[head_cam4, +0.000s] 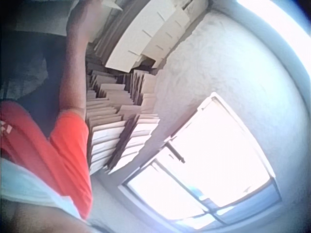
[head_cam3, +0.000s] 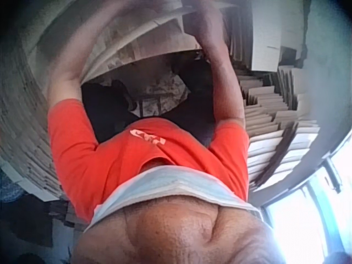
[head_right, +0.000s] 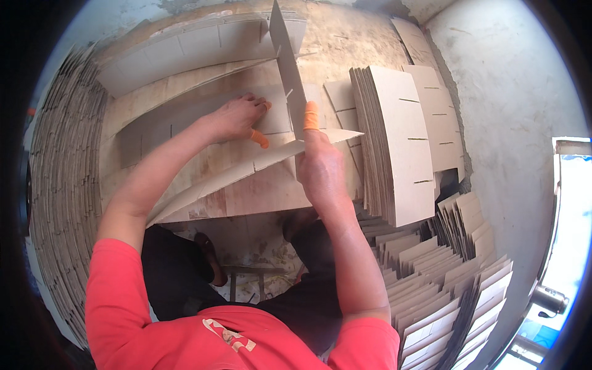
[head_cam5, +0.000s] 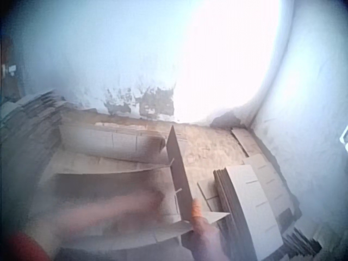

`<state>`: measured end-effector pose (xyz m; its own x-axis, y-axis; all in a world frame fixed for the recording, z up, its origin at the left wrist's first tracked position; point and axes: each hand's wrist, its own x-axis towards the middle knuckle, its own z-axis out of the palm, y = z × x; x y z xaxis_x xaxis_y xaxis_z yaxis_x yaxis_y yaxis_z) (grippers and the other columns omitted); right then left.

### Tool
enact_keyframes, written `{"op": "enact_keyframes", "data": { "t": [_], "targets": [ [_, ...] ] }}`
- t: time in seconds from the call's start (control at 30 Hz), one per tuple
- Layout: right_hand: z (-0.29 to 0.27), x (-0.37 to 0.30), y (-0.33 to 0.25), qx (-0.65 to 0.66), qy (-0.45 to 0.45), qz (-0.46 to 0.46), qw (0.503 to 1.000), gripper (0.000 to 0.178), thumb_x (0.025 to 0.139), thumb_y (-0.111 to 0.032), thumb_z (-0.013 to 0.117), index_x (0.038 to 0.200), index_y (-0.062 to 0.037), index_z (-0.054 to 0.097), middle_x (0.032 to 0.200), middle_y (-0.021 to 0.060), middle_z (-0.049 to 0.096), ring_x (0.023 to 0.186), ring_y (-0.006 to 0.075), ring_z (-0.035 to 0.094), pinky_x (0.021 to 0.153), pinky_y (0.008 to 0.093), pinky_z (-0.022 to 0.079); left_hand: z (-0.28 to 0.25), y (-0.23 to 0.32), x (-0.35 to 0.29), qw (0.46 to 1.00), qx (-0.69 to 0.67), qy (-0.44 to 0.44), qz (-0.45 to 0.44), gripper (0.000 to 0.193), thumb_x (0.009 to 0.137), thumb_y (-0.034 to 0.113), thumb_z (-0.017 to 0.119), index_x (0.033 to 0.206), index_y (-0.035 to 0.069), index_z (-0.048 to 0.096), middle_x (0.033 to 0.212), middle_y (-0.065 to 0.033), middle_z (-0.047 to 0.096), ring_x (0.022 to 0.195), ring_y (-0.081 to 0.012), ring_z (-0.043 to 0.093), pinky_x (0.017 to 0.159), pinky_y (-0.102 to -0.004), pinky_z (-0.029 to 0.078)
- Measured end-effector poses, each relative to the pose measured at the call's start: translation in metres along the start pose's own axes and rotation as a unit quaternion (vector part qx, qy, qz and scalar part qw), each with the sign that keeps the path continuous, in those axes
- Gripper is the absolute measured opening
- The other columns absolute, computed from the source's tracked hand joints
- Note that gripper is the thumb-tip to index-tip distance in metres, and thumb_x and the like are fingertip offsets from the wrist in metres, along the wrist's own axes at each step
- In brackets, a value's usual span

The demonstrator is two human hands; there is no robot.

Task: The person assembles a multi-compartment cardboard divider by hand, folding pre-cut flaps and interlocking them into a grid structure. The person repeatedly picks up flat cardboard pieces, folds them, and inserts them into the growing assembly on the floor.

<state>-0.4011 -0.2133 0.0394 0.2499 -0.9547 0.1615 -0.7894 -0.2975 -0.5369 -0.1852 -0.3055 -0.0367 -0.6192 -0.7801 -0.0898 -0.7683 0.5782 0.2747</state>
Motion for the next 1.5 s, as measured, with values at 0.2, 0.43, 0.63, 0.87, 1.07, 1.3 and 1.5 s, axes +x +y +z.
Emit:
{"op": "enact_keyframes", "data": {
  "t": [0.2,0.43,0.63,0.87,1.07,1.3,1.5],
  "targets": [
    [0.003,0.003,-0.005,-0.011,0.026,0.018,0.999,0.081,0.068,0.015,0.046,0.144,-0.0108,0.033,0.1,0.0252,0.063,0.083,0.0347,0.065,0.074,0.0342,0.05,0.008,0.003,0.008,1.0,0.001,-0.009,0.0,0.094,0.064,0.055,0.073,0.126,-0.007,0.039,0.128,-0.0185,0.044,0.116,-0.0357,0.042,0.098,-0.0428,0.037],
    [0.006,0.004,-0.001,0.012,0.035,0.003,0.999,0.082,0.068,0.017,0.045,0.145,-0.0114,0.032,0.101,0.025,0.063,0.086,0.034,0.065,0.076,0.0313,0.05,0.003,-0.001,0.016,0.997,0.035,-0.068,0.033,0.088,0.069,0.053,0.07,0.121,-0.011,0.041,0.119,-0.0227,0.047,0.109,-0.0377,0.048,0.09,-0.0421,0.043],
    [0.004,0.003,-0.001,0.002,0.026,-0.005,1.0,0.08,0.072,0.014,0.048,0.146,-0.0115,0.028,0.102,0.0245,0.062,0.086,0.0342,0.065,0.075,0.0339,0.049,-0.006,0.02,0.026,0.99,0.066,-0.109,0.063,0.047,0.08,0.025,0.063,0.106,-0.012,0.05,0.098,-0.0238,0.059,0.094,-0.0384,0.058,0.081,-0.0438,0.048],
    [-0.001,0.001,0.001,0.011,0.024,-0.027,0.999,0.079,0.078,0.008,0.054,0.147,-0.0101,0.021,0.096,0.0239,0.061,0.082,0.0391,0.062,0.07,0.0423,0.05,0.003,0.003,0.028,0.998,0.008,0.05,0.028,0.02,0.08,0.009,0.055,0.097,-0.002,0.056,0.081,-0.0219,0.063,0.081,-0.0373,0.062,0.071,-0.0464,0.049],
    [-0.012,0.008,-0.008,-0.001,0.029,-0.005,1.0,0.082,0.076,0.009,0.056,0.148,-0.0104,0.021,0.091,0.0214,0.061,0.078,0.0357,0.062,0.068,0.0393,0.05,-0.033,-0.028,0.037,0.983,0.002,0.183,-0.031,0.015,0.08,0.007,0.058,0.095,0.004,0.06,0.082,-0.0186,0.063,0.082,-0.0373,0.062,0.073,-0.0476,0.049],
    [-0.014,0.014,-0.018,0.009,0.102,-0.038,0.994,0.086,0.072,0.009,0.06,0.147,-0.0118,0.024,0.09,0.0188,0.062,0.076,0.0318,0.063,0.067,0.0368,0.05,-0.057,-0.051,0.044,0.974,-0.043,0.211,-0.068,0.013,0.082,0.008,0.058,0.094,0.004,0.059,0.084,-0.0154,0.064,0.083,-0.0336,0.062,0.07,-0.044,0.048],
    [-0.009,0.013,-0.019,0.011,0.074,-0.025,0.997,0.085,0.071,0.012,0.059,0.147,-0.0121,0.027,0.095,0.0183,0.062,0.079,0.0302,0.063,0.071,0.0333,0.051,-0.048,-0.032,0.042,0.971,0.004,0.235,-0.04,0.01,0.08,0.007,0.058,0.09,0.004,0.06,0.076,-0.0156,0.063,0.075,-0.0364,0.062,0.065,-0.045,0.048]
  ]
}}
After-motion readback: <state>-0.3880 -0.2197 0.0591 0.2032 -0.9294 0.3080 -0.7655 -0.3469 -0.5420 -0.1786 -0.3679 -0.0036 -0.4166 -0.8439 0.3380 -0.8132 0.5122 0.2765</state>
